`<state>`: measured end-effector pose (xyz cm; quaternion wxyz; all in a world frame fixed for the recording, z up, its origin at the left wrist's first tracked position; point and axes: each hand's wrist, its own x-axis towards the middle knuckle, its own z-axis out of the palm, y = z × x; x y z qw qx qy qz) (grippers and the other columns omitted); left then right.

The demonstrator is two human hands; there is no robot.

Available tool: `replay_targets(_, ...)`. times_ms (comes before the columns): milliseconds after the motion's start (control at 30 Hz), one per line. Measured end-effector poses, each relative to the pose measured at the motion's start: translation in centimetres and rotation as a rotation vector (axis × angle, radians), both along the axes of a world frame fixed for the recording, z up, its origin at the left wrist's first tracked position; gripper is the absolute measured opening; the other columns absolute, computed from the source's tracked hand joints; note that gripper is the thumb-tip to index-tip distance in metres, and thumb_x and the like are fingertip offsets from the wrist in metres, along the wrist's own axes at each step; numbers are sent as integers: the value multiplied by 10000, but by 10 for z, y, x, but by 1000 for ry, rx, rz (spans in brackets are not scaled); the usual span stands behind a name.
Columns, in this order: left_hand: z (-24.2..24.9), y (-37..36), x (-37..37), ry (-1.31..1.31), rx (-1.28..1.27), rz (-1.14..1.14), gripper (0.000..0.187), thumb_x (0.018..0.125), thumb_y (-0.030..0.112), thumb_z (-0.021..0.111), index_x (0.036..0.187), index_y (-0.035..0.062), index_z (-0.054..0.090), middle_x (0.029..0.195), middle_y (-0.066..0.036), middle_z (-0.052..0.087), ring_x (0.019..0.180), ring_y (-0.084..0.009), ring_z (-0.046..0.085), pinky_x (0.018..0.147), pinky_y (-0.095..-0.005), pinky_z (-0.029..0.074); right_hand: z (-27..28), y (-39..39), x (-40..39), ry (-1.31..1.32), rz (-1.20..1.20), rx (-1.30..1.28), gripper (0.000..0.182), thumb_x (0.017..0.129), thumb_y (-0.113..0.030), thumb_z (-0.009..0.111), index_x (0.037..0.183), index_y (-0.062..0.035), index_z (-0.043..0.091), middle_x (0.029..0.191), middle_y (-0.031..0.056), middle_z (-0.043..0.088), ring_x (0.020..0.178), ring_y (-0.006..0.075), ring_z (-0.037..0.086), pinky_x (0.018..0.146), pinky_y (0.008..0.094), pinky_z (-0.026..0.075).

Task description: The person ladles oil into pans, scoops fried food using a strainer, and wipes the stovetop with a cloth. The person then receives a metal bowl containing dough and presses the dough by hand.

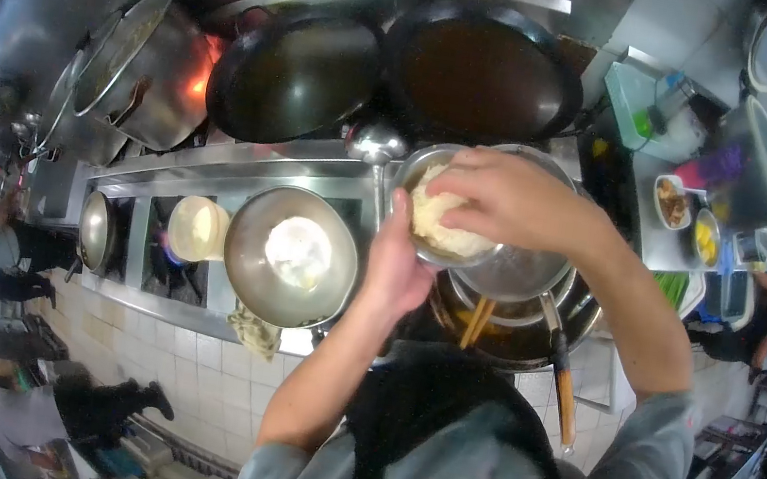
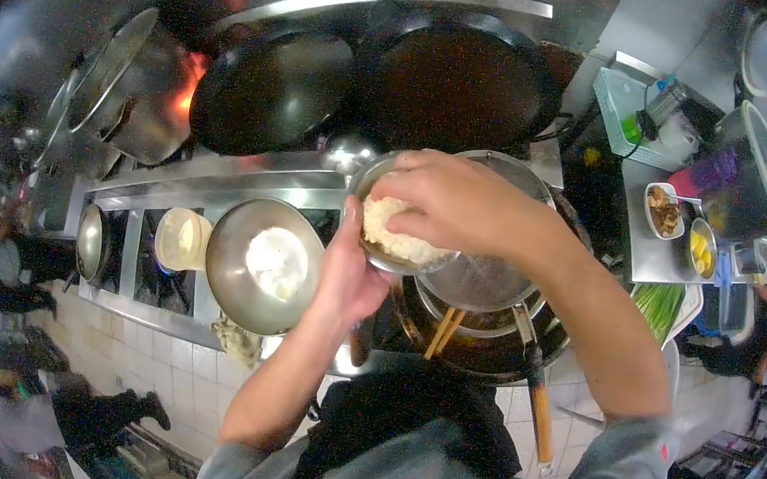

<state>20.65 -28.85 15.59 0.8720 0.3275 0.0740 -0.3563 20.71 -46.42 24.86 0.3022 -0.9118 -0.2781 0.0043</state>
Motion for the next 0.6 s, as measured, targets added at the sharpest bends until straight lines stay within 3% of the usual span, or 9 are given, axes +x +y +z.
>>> replay_targets(133, -4, 4, 3, 10, -70, -1, 556, 1018, 495, 263, 1405, 107, 357, 1379, -102, 467, 1255, -264, 484, 1018, -457, 432, 12, 2, -5, -6, -25, -46, 283, 803, -212, 664, 1031, -47, 645, 965, 144, 615, 900, 337, 603, 787, 414, 483)
replay_targets(200, -3, 7, 4, 13, -84, -7, 568, 1015, 503, 267, 1407, 103, 357, 1385, -104, 465, 1259, -265, 482, 1021, -459, 429, 26, 2, -9, 31, -89, -32, 266, 787, -170, 680, 1022, -52, 644, 947, 122, 616, 831, 291, 614, 716, 363, 501)
replay_targets(267, 1, 10, 5, 53, -119, 12, 560, 1026, 467, 270, 1388, 49, 358, 1363, -151, 476, 1251, -298, 485, 1015, -476, 428, 34, -1, -10, -17, -118, 11, 247, 787, -174, 671, 993, -42, 639, 925, 130, 623, 847, 302, 619, 730, 369, 499)
replay_targets(367, -11, 15, 9, 12, -112, -8, 610, 1000, 533, 287, 1403, 82, 373, 1381, -107, 483, 1259, -270, 490, 1014, -458, 442, 40, 2, -12, -54, -239, 133, 217, 787, -170, 671, 941, -23, 630, 878, 131, 631, 835, 280, 630, 719, 356, 501)
replay_targets(433, -8, 16, 12, 15, -125, -6, 588, 1013, 502, 273, 1399, 69, 364, 1377, -130, 477, 1260, -286, 484, 1023, -468, 430, 33, 2, -10, 63, -324, 262, 216, 790, -169, 675, 937, -17, 629, 884, 122, 635, 821, 260, 635, 710, 349, 506)
replay_targets(600, -10, 15, 19, 30, -136, -10, 569, 1024, 473, 264, 1403, 56, 341, 1390, -155, 454, 1266, -301, 474, 1039, -477, 413, 25, 6, -4, 28, -326, 161, 233, 795, -167, 677, 975, -26, 632, 915, 123, 648, 836, 236, 639, 740, 342, 517)
